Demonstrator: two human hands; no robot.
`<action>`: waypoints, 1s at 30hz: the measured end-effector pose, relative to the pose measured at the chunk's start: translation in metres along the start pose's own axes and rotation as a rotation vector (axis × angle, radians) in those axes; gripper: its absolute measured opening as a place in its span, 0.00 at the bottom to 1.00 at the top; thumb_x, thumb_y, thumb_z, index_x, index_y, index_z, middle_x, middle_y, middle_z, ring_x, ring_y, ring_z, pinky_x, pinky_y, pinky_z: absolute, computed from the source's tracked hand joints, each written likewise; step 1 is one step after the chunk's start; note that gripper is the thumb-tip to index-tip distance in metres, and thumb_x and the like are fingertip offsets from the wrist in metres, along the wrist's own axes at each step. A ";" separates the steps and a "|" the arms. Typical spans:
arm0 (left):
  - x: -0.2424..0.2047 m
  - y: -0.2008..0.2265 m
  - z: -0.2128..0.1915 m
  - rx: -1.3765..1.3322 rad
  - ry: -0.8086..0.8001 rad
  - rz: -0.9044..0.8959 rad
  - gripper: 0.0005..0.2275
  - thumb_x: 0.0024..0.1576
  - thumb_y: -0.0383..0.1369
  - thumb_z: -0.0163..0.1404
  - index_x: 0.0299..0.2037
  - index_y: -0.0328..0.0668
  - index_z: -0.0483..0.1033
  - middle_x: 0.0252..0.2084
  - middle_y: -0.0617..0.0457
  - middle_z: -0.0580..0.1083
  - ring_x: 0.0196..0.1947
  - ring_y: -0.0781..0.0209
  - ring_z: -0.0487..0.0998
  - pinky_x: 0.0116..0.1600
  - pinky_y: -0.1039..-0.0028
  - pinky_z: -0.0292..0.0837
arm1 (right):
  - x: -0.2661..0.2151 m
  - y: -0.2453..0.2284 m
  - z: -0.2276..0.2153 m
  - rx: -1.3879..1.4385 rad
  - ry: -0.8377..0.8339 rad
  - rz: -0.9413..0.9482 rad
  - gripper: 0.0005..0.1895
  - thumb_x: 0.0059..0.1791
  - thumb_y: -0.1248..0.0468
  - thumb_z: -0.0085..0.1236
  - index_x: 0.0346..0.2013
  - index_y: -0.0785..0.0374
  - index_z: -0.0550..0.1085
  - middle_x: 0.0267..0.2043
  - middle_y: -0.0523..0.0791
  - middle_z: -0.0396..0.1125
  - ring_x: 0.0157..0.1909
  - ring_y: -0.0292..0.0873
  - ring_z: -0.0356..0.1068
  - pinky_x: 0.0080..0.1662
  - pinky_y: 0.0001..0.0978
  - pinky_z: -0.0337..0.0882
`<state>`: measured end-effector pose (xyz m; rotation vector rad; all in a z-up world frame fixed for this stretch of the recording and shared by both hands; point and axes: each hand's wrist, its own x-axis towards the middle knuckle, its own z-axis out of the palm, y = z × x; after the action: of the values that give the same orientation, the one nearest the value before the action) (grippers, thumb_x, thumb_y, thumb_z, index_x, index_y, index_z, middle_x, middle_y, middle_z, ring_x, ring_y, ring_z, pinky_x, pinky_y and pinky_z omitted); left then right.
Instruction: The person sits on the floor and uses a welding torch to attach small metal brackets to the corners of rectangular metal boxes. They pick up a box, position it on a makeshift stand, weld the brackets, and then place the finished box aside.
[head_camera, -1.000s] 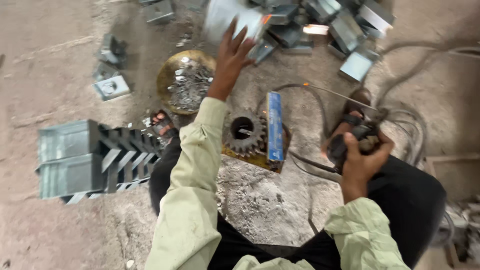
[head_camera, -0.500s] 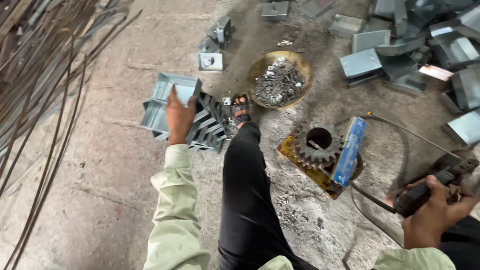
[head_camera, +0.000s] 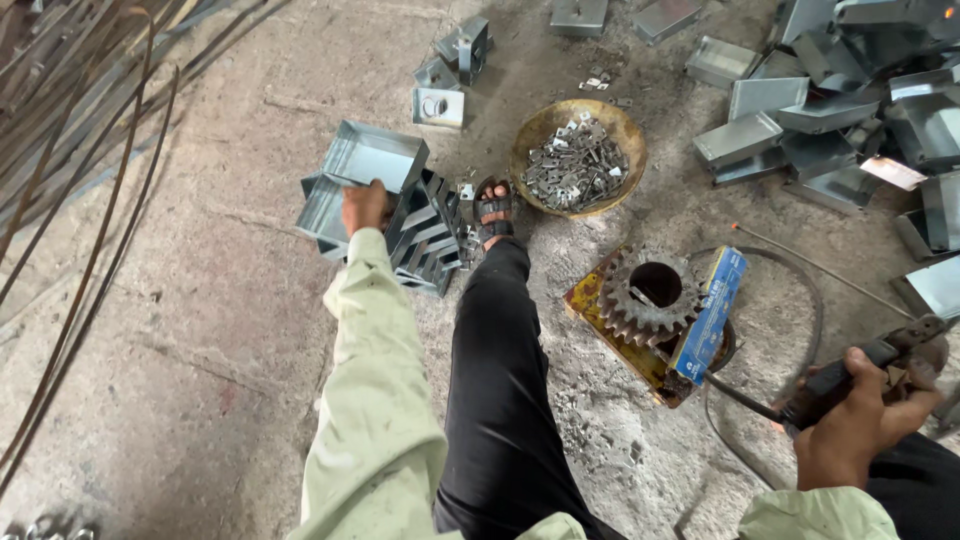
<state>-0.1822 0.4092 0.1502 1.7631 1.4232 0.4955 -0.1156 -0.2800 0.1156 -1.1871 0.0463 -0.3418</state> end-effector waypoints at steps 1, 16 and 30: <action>0.010 -0.011 0.007 -0.093 0.001 0.063 0.19 0.56 0.39 0.47 0.43 0.25 0.82 0.35 0.39 0.84 0.22 0.57 0.84 0.37 0.62 0.84 | -0.001 -0.003 0.002 -0.006 -0.015 0.002 0.27 0.55 0.76 0.53 0.64 0.60 0.54 0.50 0.47 0.63 0.42 0.43 0.72 0.40 0.38 0.78; -0.093 -0.107 -0.144 -0.036 0.181 0.752 0.07 0.60 0.22 0.48 0.37 0.18 0.72 0.30 0.42 0.74 0.31 0.57 0.76 0.34 0.64 0.71 | -0.005 -0.008 0.001 -0.005 -0.053 0.033 0.27 0.57 0.75 0.54 0.66 0.61 0.54 0.49 0.49 0.64 0.41 0.46 0.73 0.42 0.41 0.80; -0.181 -0.289 -0.069 0.443 0.005 0.230 0.16 0.55 0.35 0.52 0.51 0.38 0.81 0.47 0.39 0.80 0.48 0.39 0.80 0.55 0.54 0.74 | 0.005 -0.008 0.005 0.050 0.027 0.017 0.29 0.55 0.74 0.61 0.64 0.60 0.55 0.49 0.49 0.66 0.41 0.47 0.72 0.39 0.41 0.78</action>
<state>-0.4662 0.2761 -0.0009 2.2966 1.4170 0.3158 -0.1118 -0.2797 0.1259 -1.1317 0.0709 -0.3418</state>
